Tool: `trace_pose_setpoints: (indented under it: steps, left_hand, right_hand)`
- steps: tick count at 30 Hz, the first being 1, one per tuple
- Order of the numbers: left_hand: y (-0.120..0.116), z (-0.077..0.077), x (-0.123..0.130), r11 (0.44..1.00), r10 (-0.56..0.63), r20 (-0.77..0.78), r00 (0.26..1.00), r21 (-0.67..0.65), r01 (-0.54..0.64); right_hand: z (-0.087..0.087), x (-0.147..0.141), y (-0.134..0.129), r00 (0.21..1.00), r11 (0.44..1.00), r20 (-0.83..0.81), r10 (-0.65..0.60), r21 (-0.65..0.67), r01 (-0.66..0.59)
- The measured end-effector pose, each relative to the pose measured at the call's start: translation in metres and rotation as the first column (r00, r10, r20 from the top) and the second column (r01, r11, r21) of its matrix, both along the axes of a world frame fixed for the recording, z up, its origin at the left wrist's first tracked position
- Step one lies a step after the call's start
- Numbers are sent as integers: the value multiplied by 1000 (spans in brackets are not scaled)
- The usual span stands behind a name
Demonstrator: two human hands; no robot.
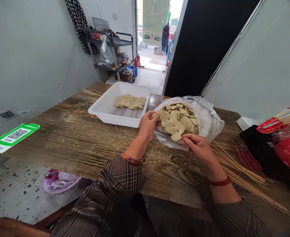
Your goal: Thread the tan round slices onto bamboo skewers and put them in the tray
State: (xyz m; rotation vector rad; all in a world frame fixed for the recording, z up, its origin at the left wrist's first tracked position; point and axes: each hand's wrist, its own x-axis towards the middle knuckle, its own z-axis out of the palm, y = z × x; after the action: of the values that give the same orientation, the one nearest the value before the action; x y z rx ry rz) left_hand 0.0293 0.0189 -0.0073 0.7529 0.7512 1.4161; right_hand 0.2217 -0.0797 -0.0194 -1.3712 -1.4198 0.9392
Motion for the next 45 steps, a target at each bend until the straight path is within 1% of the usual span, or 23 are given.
trace_pose_setpoints:
  steps: [4,8,15,25,31,37,41,45]
  left_hand:
    - [-3,9,-2,996,67,19,998,56,-68]
    - [-2,11,-3,990,124,36,992,63,-126]
    - [-2,10,-3,989,118,48,992,86,-121]
    - [-2,9,-3,987,113,51,992,110,-118]
    - [-3,8,-1,979,128,0,992,159,-126]
    - [-5,7,2,975,137,-57,989,183,-124]
    - [-6,5,3,981,125,-66,990,158,-113]
    - [-7,6,4,991,84,5,996,106,-84]
  right_hand:
    - [-1,9,-7,999,1000,49,12,-13,-11]
    - [-4,8,-7,998,999,63,28,-22,-27]
    - [-6,3,-7,994,998,91,58,-25,-55]
    - [-8,3,-5,989,999,139,41,-11,-40]
    - [-7,3,-4,985,999,171,27,27,-32]
    - [-12,3,-3,980,998,199,16,56,-28]
    - [-14,0,-2,981,998,195,-15,63,3]
    - [-13,-3,-3,984,996,177,-31,87,16]
